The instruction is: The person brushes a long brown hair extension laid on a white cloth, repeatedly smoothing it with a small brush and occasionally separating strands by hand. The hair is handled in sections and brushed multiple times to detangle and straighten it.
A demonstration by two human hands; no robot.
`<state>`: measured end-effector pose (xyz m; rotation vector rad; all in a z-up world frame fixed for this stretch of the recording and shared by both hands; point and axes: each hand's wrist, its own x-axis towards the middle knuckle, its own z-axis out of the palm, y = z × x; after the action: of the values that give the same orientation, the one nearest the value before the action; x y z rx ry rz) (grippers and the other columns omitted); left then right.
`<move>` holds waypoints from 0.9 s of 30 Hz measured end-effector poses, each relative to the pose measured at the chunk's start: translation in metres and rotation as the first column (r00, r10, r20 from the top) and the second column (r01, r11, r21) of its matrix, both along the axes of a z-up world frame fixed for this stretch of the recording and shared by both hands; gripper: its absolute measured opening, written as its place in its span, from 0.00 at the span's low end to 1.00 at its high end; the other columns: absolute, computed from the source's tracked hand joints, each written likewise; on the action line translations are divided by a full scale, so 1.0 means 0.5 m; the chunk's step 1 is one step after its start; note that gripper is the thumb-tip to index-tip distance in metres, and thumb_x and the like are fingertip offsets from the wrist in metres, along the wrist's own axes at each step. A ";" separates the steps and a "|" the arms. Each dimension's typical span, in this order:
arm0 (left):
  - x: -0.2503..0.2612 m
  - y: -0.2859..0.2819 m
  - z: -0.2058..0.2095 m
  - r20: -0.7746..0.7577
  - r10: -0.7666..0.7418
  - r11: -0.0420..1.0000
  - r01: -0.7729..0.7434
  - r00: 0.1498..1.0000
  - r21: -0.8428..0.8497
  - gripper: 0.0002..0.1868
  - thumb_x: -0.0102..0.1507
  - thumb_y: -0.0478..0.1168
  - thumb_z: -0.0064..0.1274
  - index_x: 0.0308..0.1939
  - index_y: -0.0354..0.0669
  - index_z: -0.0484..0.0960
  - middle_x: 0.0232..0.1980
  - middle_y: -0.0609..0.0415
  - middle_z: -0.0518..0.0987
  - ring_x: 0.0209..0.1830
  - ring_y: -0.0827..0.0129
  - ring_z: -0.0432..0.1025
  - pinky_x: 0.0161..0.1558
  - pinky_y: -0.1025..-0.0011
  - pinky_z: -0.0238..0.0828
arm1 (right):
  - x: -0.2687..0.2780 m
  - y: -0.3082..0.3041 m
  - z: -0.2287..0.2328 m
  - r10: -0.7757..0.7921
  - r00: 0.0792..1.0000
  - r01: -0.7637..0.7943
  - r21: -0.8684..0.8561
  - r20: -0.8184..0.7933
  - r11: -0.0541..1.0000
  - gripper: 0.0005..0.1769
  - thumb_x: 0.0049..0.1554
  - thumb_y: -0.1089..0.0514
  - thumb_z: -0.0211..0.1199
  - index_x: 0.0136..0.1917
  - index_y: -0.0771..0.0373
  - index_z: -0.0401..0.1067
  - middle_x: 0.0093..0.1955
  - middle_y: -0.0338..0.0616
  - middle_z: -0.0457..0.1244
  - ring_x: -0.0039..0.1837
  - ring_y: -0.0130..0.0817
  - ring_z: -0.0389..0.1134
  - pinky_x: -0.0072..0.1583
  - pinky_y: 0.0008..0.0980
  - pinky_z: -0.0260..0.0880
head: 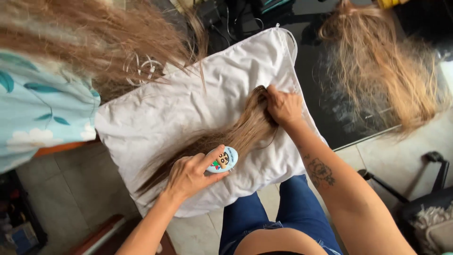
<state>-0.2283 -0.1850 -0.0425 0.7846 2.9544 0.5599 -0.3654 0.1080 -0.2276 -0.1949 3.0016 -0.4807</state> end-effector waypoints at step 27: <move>-0.274 0.066 -0.020 0.324 0.079 0.878 -0.220 0.943 0.426 0.43 0.55 0.62 0.58 0.66 0.41 0.68 0.52 0.33 0.78 0.44 0.40 0.78 0.40 0.50 0.79 | 0.020 0.097 0.107 -0.543 0.746 0.653 -0.261 0.387 0.711 0.32 0.64 0.24 0.49 0.59 0.52 0.71 0.52 0.55 0.70 0.59 0.60 0.71 0.60 0.57 0.70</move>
<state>-0.3654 -0.1522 -0.0527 0.4302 2.6372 1.2964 -0.3555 0.1564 -0.1739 0.8086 2.5807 -1.0512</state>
